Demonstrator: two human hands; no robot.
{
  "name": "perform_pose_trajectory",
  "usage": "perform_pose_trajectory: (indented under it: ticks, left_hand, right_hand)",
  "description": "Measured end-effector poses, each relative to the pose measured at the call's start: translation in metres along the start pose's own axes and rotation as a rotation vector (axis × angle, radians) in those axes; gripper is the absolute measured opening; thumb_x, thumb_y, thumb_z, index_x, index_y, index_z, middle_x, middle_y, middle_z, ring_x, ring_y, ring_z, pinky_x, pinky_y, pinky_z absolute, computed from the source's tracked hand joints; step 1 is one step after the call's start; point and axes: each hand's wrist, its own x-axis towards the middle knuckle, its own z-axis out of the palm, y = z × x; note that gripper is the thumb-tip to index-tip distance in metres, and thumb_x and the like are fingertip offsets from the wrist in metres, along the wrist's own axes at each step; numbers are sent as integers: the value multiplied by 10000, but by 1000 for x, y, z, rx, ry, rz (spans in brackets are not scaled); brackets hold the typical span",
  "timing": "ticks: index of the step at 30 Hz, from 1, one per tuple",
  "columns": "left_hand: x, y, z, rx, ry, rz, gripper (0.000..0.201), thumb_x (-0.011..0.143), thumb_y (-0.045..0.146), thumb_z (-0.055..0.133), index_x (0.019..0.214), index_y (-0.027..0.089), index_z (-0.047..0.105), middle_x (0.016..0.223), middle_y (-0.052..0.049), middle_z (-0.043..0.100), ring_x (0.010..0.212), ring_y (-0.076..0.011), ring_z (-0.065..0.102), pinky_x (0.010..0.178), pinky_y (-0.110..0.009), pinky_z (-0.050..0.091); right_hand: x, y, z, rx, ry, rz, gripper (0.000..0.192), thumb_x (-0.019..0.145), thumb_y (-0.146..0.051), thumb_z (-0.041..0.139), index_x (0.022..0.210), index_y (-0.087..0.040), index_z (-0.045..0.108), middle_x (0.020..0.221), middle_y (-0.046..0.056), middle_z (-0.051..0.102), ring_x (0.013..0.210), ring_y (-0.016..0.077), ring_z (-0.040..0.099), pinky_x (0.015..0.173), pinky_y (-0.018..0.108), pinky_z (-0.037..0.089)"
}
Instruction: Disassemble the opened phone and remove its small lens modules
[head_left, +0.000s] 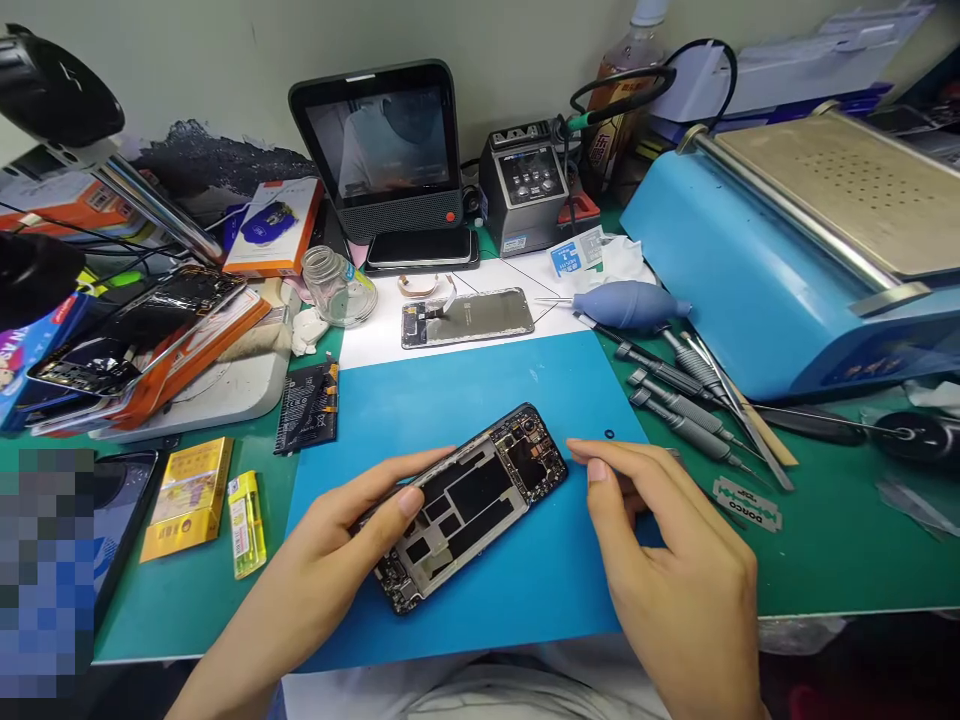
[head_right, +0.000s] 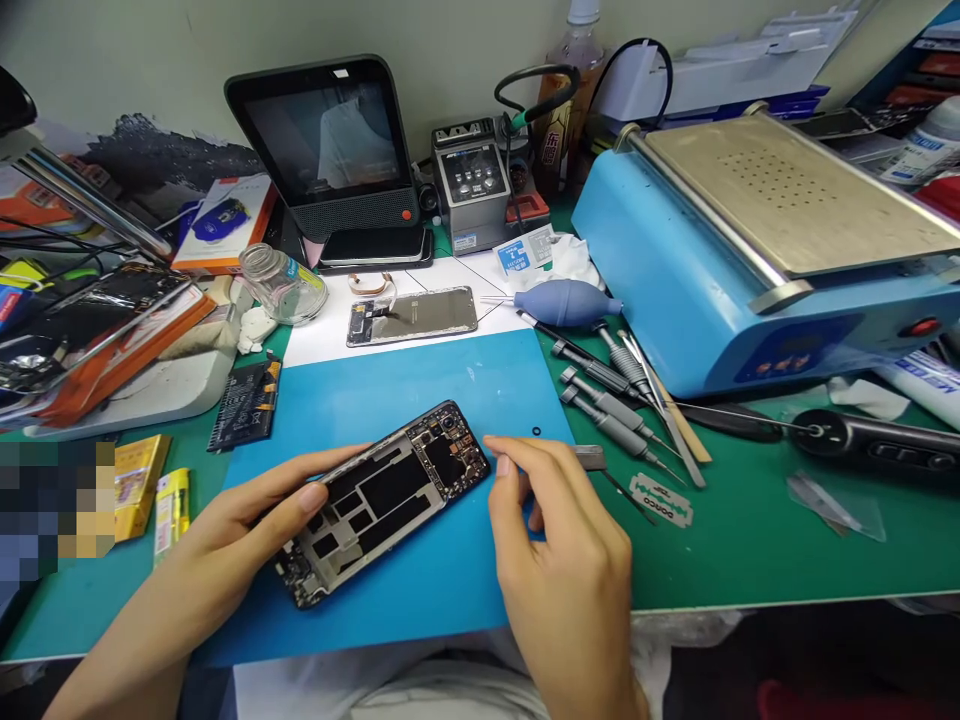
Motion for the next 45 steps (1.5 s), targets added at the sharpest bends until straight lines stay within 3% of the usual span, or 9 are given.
perform_pose_trajectory:
  ticks: [6, 11, 15, 19, 24, 30, 36, 40, 45]
  left_hand:
    - [-1, 0, -1, -19, -26, -30, 499, 1021, 682, 726, 1389, 357, 815, 1383, -17, 828, 1252, -301, 763, 954, -284, 634]
    - [-2, -2, -1, -58, -36, 21, 412, 1018, 653, 748, 1241, 320, 843, 1259, -38, 852, 1121, -260, 771, 894, -253, 607]
    - [-1, -5, -1, -138, -113, -38, 511, 980, 618, 818, 1381, 303, 796, 1072, -42, 871, 986, -242, 777, 824, -256, 605]
    - [-1, -5, -2, -39, -157, -8, 549, 1020, 661, 741, 1440, 313, 803, 930, -32, 855, 991, -270, 766, 818, -279, 604]
    - [-1, -2, -2, -1, -226, 21, 550, 1016, 648, 744, 1436, 298, 812, 959, -38, 875, 996, -305, 787, 831, -317, 636]
    - [0, -5, -2, -21, -278, 49, 561, 1029, 647, 735, 1500, 343, 758, 1328, -30, 857, 1197, -338, 801, 916, -324, 668]
    - [1, -7, -5, 21, -276, 122, 475, 1062, 594, 721, 1505, 423, 725, 1446, 17, 798, 1305, -328, 778, 1014, -330, 651]
    - [1, -6, -6, 69, -287, 159, 456, 1070, 582, 716, 1499, 428, 729, 1421, 26, 812, 1194, -292, 805, 961, -289, 641]
    - [1, -11, -8, 177, -267, 207, 498, 1064, 607, 703, 1514, 393, 724, 1228, 12, 882, 851, -211, 738, 695, -232, 572]
  right_hand:
    - [1, 0, -3, 10, 14, -15, 250, 1188, -287, 562, 1036, -242, 756, 987, 0, 763, 808, 132, 687, 715, 264, 518]
    - [-1, 0, -2, -46, 18, -86, 108, 1151, -239, 643, 1172, -219, 747, 1087, 9, 769, 834, 122, 689, 781, 258, 533]
    - [-3, -2, 4, -123, 20, -175, 109, 1133, -205, 668, 1214, -208, 740, 1146, 13, 775, 987, 148, 741, 870, 273, 524]
    - [-2, -7, 10, -184, 20, -179, 117, 1142, -229, 667, 1231, -202, 737, 1151, 8, 782, 981, 153, 750, 850, 291, 509]
    - [-1, -13, 9, -212, 23, -163, 117, 1153, -271, 660, 1214, -217, 744, 1142, 0, 784, 932, 149, 748, 804, 300, 500]
    - [-1, -15, 5, -254, 19, -182, 91, 1149, -251, 667, 1186, -223, 745, 1140, -20, 787, 973, 148, 749, 858, 296, 496]
    - [1, -17, 5, -292, 16, -198, 110, 1161, -267, 653, 1180, -211, 745, 1121, -19, 788, 975, 149, 747, 851, 303, 481]
    - [1, -20, 1, -356, 16, -193, 137, 1170, -287, 636, 1190, -211, 749, 1081, -17, 790, 927, 163, 735, 798, 334, 446]
    - [3, -25, -3, -408, 12, -217, 199, 1193, -322, 585, 1169, -208, 747, 1006, 0, 779, 841, 175, 705, 745, 363, 403]
